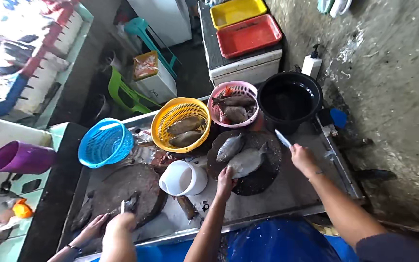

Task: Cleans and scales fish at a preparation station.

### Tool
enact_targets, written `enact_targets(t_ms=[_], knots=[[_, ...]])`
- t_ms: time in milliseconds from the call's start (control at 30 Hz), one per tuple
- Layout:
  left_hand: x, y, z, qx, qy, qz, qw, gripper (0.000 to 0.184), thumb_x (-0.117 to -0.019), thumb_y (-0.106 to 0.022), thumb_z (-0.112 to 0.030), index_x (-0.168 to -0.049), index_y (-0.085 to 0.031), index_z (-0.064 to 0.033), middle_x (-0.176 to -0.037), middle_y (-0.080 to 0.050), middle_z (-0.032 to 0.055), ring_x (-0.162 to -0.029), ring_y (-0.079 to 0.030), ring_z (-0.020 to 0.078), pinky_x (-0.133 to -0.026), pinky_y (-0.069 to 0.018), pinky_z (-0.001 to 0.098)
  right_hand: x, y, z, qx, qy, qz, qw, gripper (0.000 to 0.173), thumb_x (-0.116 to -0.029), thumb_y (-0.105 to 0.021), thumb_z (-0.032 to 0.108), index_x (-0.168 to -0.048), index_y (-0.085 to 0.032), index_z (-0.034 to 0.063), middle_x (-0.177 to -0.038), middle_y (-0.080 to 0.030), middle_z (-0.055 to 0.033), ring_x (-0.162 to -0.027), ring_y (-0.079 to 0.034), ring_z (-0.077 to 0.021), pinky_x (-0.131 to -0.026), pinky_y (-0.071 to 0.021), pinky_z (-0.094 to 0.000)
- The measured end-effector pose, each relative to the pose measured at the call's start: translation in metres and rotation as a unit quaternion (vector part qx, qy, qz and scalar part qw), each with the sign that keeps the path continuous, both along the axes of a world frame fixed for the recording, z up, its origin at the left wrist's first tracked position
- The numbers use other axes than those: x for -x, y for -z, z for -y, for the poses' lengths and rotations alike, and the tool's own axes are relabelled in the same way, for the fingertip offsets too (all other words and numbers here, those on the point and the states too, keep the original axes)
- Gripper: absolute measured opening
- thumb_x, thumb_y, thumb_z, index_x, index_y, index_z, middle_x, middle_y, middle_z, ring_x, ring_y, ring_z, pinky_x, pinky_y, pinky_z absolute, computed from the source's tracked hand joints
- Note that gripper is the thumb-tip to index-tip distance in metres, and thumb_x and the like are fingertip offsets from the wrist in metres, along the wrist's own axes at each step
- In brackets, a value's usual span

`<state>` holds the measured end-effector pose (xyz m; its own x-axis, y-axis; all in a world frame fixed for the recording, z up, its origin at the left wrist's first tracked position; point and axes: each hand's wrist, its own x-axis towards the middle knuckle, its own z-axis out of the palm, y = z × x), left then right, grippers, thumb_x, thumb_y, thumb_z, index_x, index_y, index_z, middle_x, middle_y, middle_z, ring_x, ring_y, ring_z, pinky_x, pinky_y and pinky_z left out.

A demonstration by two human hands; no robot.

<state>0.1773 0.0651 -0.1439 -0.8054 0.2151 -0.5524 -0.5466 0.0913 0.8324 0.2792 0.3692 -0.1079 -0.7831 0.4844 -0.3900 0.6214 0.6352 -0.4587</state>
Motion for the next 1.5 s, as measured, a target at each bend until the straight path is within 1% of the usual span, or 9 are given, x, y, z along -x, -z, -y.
enact_targets(t_ms=[100, 200, 333, 500, 567, 667, 1000, 1267, 1500], knots=[[-0.018, 0.006, -0.010, -0.035, -0.122, 0.044, 0.991, 0.036, -0.1125, -0.039, -0.032, -0.129, -0.054, -0.0045, -0.086, -0.062, 0.0100, -0.056, -0.055, 0.0152, -0.048, -0.0491, 0.0292, -0.025, 0.005, 0.058, 0.090, -0.076, 0.060, 0.991, 0.040, -0.1102, -0.042, 0.034, -0.115, -0.063, 0.0005, -0.099, -0.069, -0.0218, -0.094, -0.070, -0.0372, -0.084, -0.0559, -0.0570], [-0.013, -0.001, 0.003, -0.012, -0.100, 0.001, 0.995, 0.036, -0.1131, -0.037, -0.031, -0.130, -0.055, -0.0052, -0.083, -0.062, 0.0083, -0.054, -0.055, 0.0137, -0.047, -0.0492, 0.0284, -0.024, -0.016, 0.006, 0.190, -0.052, 0.067, 0.978, 0.045, -0.1110, -0.044, 0.039, -0.127, -0.063, 0.0016, -0.090, -0.066, -0.0182, -0.070, -0.065, -0.0282, -0.068, -0.0569, -0.0475], [-0.022, 0.004, 0.004, 0.000, -0.034, 0.015, 0.999, 0.043, -0.1139, -0.033, -0.037, -0.141, -0.050, -0.0069, -0.089, -0.065, 0.0110, -0.059, -0.060, 0.0166, -0.052, -0.0532, 0.0315, 0.007, -0.024, -0.014, -0.002, 0.005, -0.040, 0.999, 0.039, -0.1091, -0.048, 0.037, -0.125, -0.070, 0.0087, -0.112, -0.072, -0.0231, -0.107, -0.069, -0.0428, -0.092, -0.0521, -0.0661], [-0.040, 0.009, -0.019, -0.075, -0.151, 0.133, 0.977, 0.069, -0.1059, -0.017, -0.067, -0.101, -0.053, -0.0079, -0.061, -0.050, 0.0049, -0.044, -0.044, 0.0156, -0.041, -0.0419, 0.0315, -0.005, -0.007, 0.096, 0.102, -0.214, 0.025, 0.971, 0.042, -0.1082, -0.044, 0.040, -0.112, -0.069, 0.0070, -0.104, -0.071, -0.0196, -0.103, -0.069, -0.0372, -0.090, -0.0534, -0.0610], [-0.047, 0.015, -0.012, -0.055, -0.079, 0.035, 0.995, 0.042, -0.1115, -0.039, -0.044, -0.120, -0.056, -0.0060, -0.072, -0.057, 0.0056, -0.052, -0.050, 0.0145, -0.048, -0.0467, 0.0305, 0.015, -0.023, 0.072, 0.102, -0.192, 0.043, 0.975, 0.042, -0.1073, -0.047, 0.037, -0.118, -0.072, 0.0055, -0.115, -0.072, -0.0220, -0.113, -0.067, -0.0391, -0.098, -0.0509, -0.0634], [-0.048, 0.016, -0.014, 0.124, 0.036, -0.147, 0.981, 0.067, -0.0744, -0.087, -0.021, -0.133, -0.060, -0.0046, -0.105, -0.073, 0.0108, -0.087, -0.072, 0.0181, -0.077, -0.0622, 0.0414, 0.027, -0.028, 0.079, 0.010, -0.150, 0.054, 0.987, 0.038, -0.1065, -0.043, 0.033, -0.118, -0.068, 0.0061, -0.116, -0.070, -0.0226, -0.111, -0.068, -0.0420, -0.090, -0.0541, -0.0663], [-0.048, 0.004, -0.020, 0.222, 0.071, -0.225, 0.946, 0.066, -0.0720, -0.088, -0.025, -0.131, -0.065, -0.0080, -0.111, -0.075, 0.0075, -0.104, -0.072, 0.0173, -0.095, -0.0585, 0.0470, 0.052, -0.098, 0.103, 0.017, -0.233, 0.097, 0.967, 0.034, -0.1041, -0.051, 0.034, -0.108, -0.070, 0.0055, -0.111, -0.070, -0.0214, -0.107, -0.068, -0.0412, -0.085, -0.0521, -0.0679], [-0.046, 0.016, -0.019, 0.168, 0.072, -0.185, 0.966, 0.064, -0.0737, -0.089, -0.025, -0.129, -0.064, -0.0054, -0.106, -0.075, 0.0092, -0.094, -0.073, 0.0171, -0.085, -0.0619, 0.0427, 0.062, -0.075, 0.089, 0.045, -0.199, 0.088, 0.975, 0.035, -0.1027, -0.056, 0.034, -0.106, -0.072, 0.0030, -0.108, -0.071, -0.0232, -0.105, -0.068, -0.0427, -0.085, -0.0515, -0.0691], [-0.041, 0.021, -0.009, 0.025, 0.089, -0.078, 0.993, 0.068, -0.0926, -0.073, -0.013, -0.148, -0.035, -0.0005, -0.103, -0.067, 0.0167, -0.066, -0.065, 0.0198, -0.057, -0.0575, 0.0352, 0.027, -0.023, 0.076, 0.107, -0.204, 0.019, 0.973, 0.044, -0.1077, -0.047, 0.037, -0.114, -0.072, 0.0012, -0.111, -0.071, -0.0246, -0.109, -0.067, -0.0412, -0.095, -0.0506, -0.0645]])
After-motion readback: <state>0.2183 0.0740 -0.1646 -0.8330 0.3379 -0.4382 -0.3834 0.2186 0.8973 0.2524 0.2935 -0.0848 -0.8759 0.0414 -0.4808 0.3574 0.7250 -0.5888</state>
